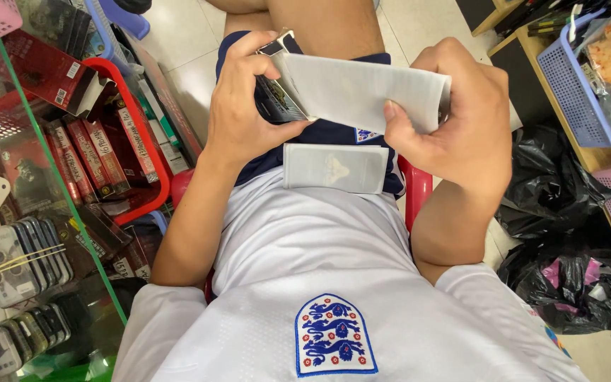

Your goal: The recorder unboxes a screen protector package while sitting at a mobile repair station.

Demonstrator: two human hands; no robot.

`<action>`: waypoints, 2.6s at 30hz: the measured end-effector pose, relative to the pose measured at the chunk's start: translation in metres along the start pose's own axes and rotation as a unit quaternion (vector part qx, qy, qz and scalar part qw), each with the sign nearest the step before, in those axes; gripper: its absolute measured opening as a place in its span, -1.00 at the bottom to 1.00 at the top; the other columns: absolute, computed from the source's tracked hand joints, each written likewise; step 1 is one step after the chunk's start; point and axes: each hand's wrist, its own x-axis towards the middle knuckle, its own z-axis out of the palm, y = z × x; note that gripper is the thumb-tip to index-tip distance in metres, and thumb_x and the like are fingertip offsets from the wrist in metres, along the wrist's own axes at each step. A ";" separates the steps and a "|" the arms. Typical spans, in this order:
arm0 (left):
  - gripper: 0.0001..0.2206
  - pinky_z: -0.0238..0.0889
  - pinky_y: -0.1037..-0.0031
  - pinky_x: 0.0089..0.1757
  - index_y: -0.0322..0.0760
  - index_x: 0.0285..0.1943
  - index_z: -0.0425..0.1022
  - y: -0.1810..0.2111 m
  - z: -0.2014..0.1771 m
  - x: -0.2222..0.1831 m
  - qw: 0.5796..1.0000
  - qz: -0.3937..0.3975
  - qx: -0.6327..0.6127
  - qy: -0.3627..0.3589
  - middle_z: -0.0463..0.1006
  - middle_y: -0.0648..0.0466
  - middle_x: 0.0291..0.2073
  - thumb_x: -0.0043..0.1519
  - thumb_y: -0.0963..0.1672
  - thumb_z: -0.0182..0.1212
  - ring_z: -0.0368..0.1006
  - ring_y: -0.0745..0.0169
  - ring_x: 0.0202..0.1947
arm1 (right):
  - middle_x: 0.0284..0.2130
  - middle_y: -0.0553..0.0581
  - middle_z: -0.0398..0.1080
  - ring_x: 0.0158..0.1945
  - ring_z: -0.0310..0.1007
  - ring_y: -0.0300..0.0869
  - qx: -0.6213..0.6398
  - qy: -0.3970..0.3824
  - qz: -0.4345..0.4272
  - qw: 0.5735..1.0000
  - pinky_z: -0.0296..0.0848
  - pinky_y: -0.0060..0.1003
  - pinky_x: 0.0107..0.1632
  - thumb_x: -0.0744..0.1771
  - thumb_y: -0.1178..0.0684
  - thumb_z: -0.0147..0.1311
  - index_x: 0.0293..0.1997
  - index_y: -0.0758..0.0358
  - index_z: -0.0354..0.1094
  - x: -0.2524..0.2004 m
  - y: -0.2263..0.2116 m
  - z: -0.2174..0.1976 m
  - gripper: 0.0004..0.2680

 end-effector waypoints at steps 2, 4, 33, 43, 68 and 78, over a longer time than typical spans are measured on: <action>-0.32 0.42 0.33 0.08 -0.26 0.06 0.24 0.001 0.000 0.000 1.000 -0.006 -0.003 -0.003 0.35 -0.14 0.32 -0.03 -0.14 0.80 0.46 -0.09 0.21 | -0.50 0.10 0.36 -0.50 0.41 -0.25 -0.005 -0.014 0.007 1.000 0.32 -0.43 -0.39 0.32 0.22 0.28 -0.23 0.35 0.24 -0.003 0.000 -0.004 -0.82; -0.30 0.41 0.31 0.11 -0.25 0.08 0.25 0.005 0.000 0.002 1.000 -0.012 -0.007 -0.006 0.35 -0.13 0.32 -0.05 -0.13 0.80 0.45 -0.09 0.23 | -0.49 0.10 0.36 -0.51 0.40 -0.24 -0.009 -0.027 0.013 0.999 0.31 -0.42 -0.40 0.31 0.22 0.28 -0.21 0.34 0.24 -0.006 0.003 -0.006 -0.82; -0.12 0.13 0.09 0.32 -0.21 0.55 0.11 -0.008 0.024 -0.010 0.992 -0.034 0.044 -0.114 0.18 -0.14 0.51 0.09 -0.04 0.62 0.23 -0.16 0.43 | -0.40 0.22 0.46 -0.35 0.49 -0.04 -0.080 -0.215 0.171 0.958 0.43 -0.21 -0.35 0.14 -0.07 0.48 0.03 0.32 0.29 -0.064 0.037 0.052 -0.50; -0.34 0.03 -0.09 0.32 -0.21 0.49 0.19 0.015 0.023 -0.004 0.990 -0.044 0.043 -0.124 0.21 -0.12 0.46 0.25 -0.04 0.42 0.17 -0.17 0.44 | -0.47 0.11 0.54 -0.37 0.60 -0.21 0.015 -0.116 0.321 0.940 0.55 -0.37 -0.24 0.22 0.12 0.40 0.02 0.27 0.35 -0.082 0.052 0.034 -0.66; -0.47 0.40 0.45 -0.02 -0.31 0.43 0.30 0.055 -0.015 0.005 0.815 -0.168 -0.441 -0.335 0.54 0.13 -0.11 0.28 -0.07 0.27 0.48 0.38 -0.08 | -0.28 0.11 0.50 -0.29 0.53 -0.25 0.188 -0.058 -0.042 0.980 0.46 -0.40 -0.22 0.33 0.34 0.22 -0.10 0.32 0.42 0.009 -0.011 0.016 -0.87; -0.54 0.38 0.46 0.06 -0.34 0.37 0.35 0.052 -0.011 0.003 0.810 -0.153 -0.444 -0.352 0.57 0.11 -0.05 0.35 -0.04 0.24 0.48 0.37 0.01 | -0.36 0.02 0.51 -0.37 0.49 -0.27 0.143 -0.109 -0.030 0.983 0.34 -0.44 -0.37 0.20 0.19 0.40 -0.28 0.24 0.48 0.012 -0.006 0.004 -0.84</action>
